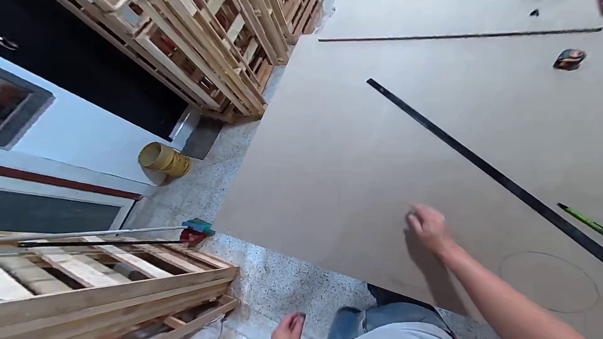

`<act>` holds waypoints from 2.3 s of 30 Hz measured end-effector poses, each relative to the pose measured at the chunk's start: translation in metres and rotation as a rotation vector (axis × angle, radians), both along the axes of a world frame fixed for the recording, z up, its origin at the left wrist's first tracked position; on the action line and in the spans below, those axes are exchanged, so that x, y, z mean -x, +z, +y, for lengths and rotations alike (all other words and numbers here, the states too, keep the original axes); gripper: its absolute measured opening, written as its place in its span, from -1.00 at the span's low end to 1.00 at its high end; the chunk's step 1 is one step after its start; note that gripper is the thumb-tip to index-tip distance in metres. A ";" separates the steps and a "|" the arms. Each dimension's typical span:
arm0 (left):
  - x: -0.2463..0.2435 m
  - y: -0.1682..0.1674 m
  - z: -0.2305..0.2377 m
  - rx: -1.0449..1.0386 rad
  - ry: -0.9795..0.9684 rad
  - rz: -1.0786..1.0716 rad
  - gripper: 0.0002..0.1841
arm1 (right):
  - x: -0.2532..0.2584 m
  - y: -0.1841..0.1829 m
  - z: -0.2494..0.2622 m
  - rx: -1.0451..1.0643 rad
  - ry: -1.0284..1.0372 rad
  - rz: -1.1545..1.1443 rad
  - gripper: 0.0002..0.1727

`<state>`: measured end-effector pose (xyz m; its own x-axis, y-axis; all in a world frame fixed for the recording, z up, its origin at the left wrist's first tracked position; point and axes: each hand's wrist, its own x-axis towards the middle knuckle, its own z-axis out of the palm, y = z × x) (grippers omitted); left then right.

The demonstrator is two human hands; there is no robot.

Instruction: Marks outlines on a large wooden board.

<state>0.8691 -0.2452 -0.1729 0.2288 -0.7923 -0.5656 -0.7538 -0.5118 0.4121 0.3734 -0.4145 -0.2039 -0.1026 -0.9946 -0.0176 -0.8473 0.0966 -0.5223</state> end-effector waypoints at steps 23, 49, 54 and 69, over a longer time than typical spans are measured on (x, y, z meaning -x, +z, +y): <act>0.183 -0.054 -0.419 0.632 -0.974 0.039 -0.87 | 0.017 -0.068 -0.098 -0.072 -0.308 0.243 -0.19; 0.188 -0.050 -0.399 0.578 -0.914 -0.131 -0.86 | 0.018 -0.069 -0.098 -0.067 -0.293 0.241 -0.20; 0.189 -0.045 -0.400 0.568 -0.934 -0.096 -0.86 | 0.018 -0.069 -0.097 -0.074 -0.294 0.244 -0.20; 0.194 -0.044 -0.407 0.529 -0.932 -0.120 -0.86 | 0.019 -0.068 -0.099 -0.070 -0.297 0.242 -0.20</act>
